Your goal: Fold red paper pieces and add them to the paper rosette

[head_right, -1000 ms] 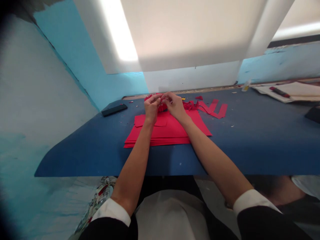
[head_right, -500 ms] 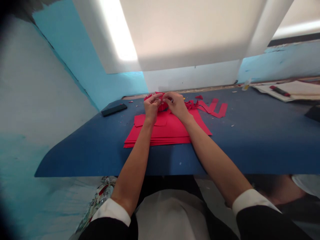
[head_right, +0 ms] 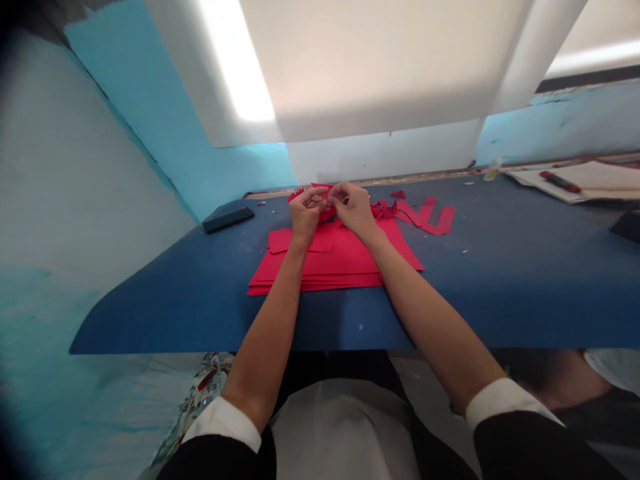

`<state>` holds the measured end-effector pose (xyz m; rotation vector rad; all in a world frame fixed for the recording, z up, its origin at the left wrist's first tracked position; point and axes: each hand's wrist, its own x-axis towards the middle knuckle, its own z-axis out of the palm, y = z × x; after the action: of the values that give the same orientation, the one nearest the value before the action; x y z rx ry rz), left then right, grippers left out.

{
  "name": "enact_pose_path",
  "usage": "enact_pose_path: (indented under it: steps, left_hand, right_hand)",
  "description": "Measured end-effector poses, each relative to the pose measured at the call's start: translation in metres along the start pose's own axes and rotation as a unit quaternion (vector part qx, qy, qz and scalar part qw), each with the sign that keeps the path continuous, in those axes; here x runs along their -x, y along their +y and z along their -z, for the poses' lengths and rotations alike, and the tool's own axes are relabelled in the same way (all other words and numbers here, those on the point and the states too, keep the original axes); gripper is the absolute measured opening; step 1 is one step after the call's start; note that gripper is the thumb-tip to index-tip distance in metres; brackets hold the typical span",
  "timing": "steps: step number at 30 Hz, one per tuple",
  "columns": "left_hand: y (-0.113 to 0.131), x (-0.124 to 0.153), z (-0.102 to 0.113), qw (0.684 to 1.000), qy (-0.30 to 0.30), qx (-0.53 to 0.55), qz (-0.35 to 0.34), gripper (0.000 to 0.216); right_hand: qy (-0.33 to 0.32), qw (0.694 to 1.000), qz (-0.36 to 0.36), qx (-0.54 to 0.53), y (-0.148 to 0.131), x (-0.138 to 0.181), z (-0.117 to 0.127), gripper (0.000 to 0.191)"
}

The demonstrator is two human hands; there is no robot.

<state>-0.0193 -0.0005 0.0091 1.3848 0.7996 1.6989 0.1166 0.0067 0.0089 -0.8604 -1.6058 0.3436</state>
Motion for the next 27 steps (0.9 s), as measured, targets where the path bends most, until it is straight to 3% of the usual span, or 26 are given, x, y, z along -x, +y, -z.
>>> enact_pose_path:
  steps: [3, 8, 11, 20, 27]
  left_hand:
    - [0.002, 0.001, -0.001, 1.0, 0.003, -0.015, 0.007, 0.022]
    - [0.011, 0.006, -0.003, 0.999, 0.011, -0.024, 0.02, 0.024]
    - [0.016, 0.009, -0.005, 0.999, 0.017, -0.023, 0.031, 0.024]
    - [0.008, 0.003, -0.003, 0.997, 0.042, 0.024, 0.053, 0.027]
    - [-0.002, 0.0, -0.001, 0.999, 0.023, 0.027, 0.036, 0.024]
  right_hand:
    - [0.0, 1.0, -0.004, -0.029, 0.005, 0.0, -0.002, 0.01]
    - [0.005, 0.994, -0.027, -0.104, 0.016, -0.003, -0.007, 0.033]
    - [-0.006, 0.991, -0.044, -0.127, 0.018, -0.004, -0.009, 0.033]
    - [-0.02, 0.984, -0.09, -0.155, 0.007, -0.002, -0.006, 0.048]
    - [-0.022, 0.988, -0.079, -0.131, 0.004, -0.001, -0.009, 0.032]
